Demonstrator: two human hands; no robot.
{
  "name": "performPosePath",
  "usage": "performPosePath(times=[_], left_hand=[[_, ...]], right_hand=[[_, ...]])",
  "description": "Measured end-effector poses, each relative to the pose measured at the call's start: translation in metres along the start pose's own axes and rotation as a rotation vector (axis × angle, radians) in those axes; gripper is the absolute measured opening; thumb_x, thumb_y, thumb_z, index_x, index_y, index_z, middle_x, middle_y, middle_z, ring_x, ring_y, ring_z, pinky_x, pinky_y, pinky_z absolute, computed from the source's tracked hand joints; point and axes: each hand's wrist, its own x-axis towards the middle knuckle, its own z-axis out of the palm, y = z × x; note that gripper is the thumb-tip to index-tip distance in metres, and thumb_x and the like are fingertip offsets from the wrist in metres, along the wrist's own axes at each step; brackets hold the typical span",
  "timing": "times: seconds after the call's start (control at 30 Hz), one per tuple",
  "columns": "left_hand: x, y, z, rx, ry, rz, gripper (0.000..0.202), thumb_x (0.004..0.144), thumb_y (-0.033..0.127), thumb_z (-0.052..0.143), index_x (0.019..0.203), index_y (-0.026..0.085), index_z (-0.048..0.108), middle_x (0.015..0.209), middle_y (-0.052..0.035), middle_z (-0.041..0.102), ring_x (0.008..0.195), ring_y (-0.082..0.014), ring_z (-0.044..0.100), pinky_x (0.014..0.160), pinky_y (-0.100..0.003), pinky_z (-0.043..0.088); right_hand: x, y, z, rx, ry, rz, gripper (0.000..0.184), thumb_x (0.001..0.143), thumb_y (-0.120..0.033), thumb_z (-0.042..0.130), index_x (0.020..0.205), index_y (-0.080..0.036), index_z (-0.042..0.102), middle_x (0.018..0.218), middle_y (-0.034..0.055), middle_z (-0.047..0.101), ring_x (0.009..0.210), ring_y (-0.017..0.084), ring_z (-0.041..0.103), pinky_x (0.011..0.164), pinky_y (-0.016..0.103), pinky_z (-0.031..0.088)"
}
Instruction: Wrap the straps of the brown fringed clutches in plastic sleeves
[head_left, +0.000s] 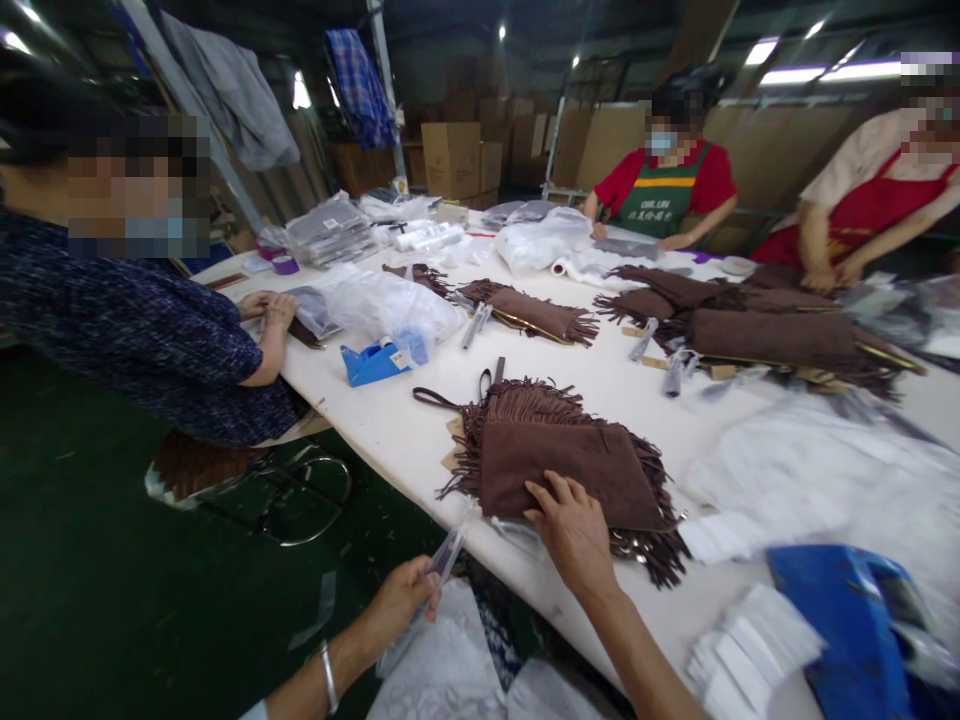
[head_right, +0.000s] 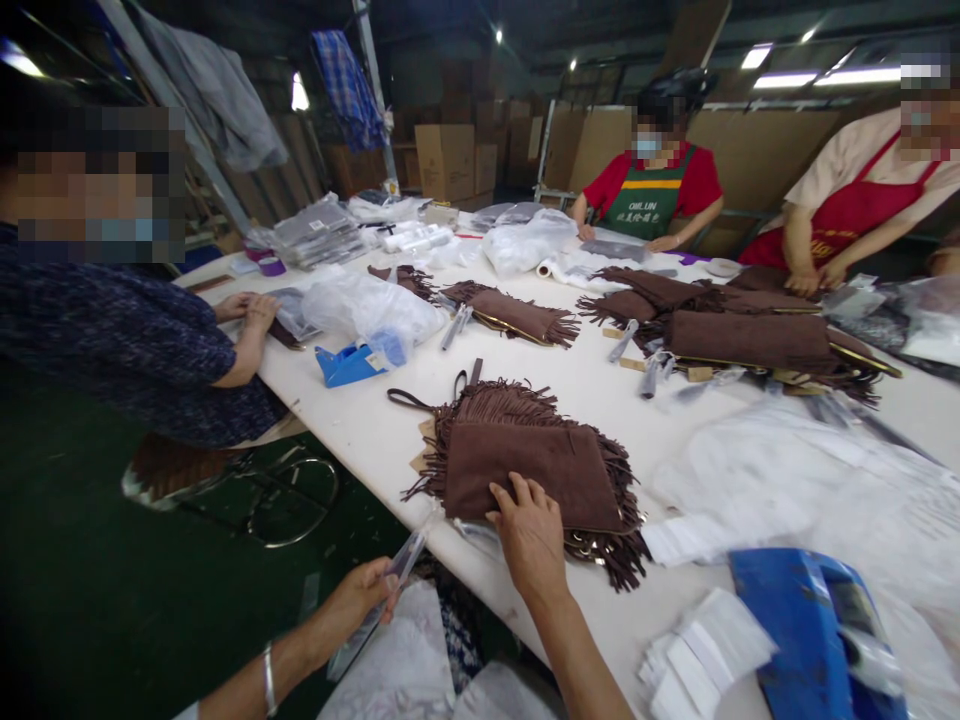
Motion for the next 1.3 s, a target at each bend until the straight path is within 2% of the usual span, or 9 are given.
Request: performPosePath(times=[0.17,0.3,0.37,0.47,0.57,0.73,0.9,1.07,1.3], left_hand=[[0.001,0.006,0.009,-0.096,-0.042,-0.018,0.047,0.077,0.059,0.063,0.090,0.015,0.054,0.070,-0.0025,0.061,0.059,-0.0138,0.056,0.058,-0.024,0.038],[0.001,-0.005,0.005,-0.011,-0.037,-0.018,0.050,0.074,0.062,0.064,0.082,0.014,0.055,0.056,0.0018,0.054,0.046,-0.0109,0.047,0.052,-0.024,0.034],[0.002,-0.005,0.003,-0.007,-0.046,-0.008,0.050,0.073,0.063,0.064,0.081,0.014,0.055,0.057,0.0004,0.057,0.048,-0.0116,0.049,0.053,-0.024,0.035],[0.006,0.008,0.007,-0.065,-0.031,0.019,0.047,0.075,0.058,0.066,0.088,0.014,0.057,0.073,-0.0045,0.064,0.059,-0.0138,0.057,0.057,-0.024,0.039],[0.013,0.028,0.020,-0.142,0.082,0.045,0.044,0.076,0.052,0.067,0.096,0.015,0.057,0.085,-0.0066,0.066,0.068,-0.0153,0.062,0.061,-0.024,0.044],[0.025,0.044,0.040,-0.129,0.264,-0.022,0.041,0.074,0.054,0.064,0.083,0.015,0.057,0.065,-0.0029,0.062,0.050,-0.0147,0.058,0.048,-0.023,0.042],[0.037,0.049,0.044,-0.061,0.243,-0.076,0.041,0.070,0.056,0.064,0.078,0.016,0.059,0.056,-0.0017,0.061,0.045,-0.0168,0.057,0.044,-0.024,0.043],[0.049,0.045,0.040,0.065,0.209,0.013,0.030,0.073,0.045,0.060,0.063,0.018,0.051,0.054,-0.0008,0.060,0.046,-0.0160,0.056,0.043,-0.022,0.040],[0.049,0.048,0.042,0.184,0.275,0.030,0.022,0.075,0.037,0.054,0.062,0.019,0.051,0.054,-0.0009,0.060,0.046,-0.0156,0.057,0.042,-0.022,0.039]], right_hand=[[0.000,0.000,-0.001,0.000,-0.001,0.003,0.036,0.088,-0.033,0.061,0.124,-0.032,0.059,0.136,0.0060,0.052,0.119,0.029,0.044,0.091,0.041,0.038],[0.000,-0.001,-0.002,0.000,-0.008,-0.001,0.036,0.089,-0.033,0.060,0.124,-0.032,0.059,0.136,0.0057,0.052,0.119,0.029,0.044,0.091,0.040,0.038],[0.000,-0.001,-0.002,-0.009,-0.010,-0.004,0.036,0.089,-0.034,0.060,0.124,-0.033,0.059,0.136,0.0059,0.052,0.119,0.029,0.044,0.090,0.040,0.038],[0.000,-0.001,-0.002,-0.017,-0.004,-0.008,0.036,0.089,-0.033,0.059,0.125,-0.032,0.058,0.136,0.0062,0.052,0.120,0.029,0.044,0.090,0.040,0.038],[0.000,-0.002,-0.002,-0.018,-0.001,-0.004,0.037,0.088,-0.032,0.060,0.125,-0.032,0.058,0.136,0.0063,0.052,0.120,0.028,0.044,0.091,0.040,0.038],[0.000,-0.002,-0.002,-0.012,-0.009,0.010,0.038,0.088,-0.033,0.061,0.126,-0.032,0.058,0.137,0.0055,0.051,0.121,0.028,0.044,0.092,0.041,0.038],[-0.001,-0.001,-0.001,0.008,-0.006,0.027,0.039,0.087,-0.033,0.062,0.126,-0.033,0.057,0.137,0.0052,0.052,0.120,0.027,0.044,0.094,0.041,0.038],[-0.002,-0.001,-0.001,0.019,0.010,0.048,0.041,0.085,-0.034,0.066,0.125,-0.034,0.058,0.137,0.0048,0.051,0.121,0.027,0.044,0.094,0.041,0.038],[-0.003,0.000,-0.003,0.045,0.006,0.036,0.039,0.087,-0.033,0.061,0.126,-0.033,0.057,0.137,0.0066,0.051,0.121,0.028,0.044,0.093,0.041,0.037]])
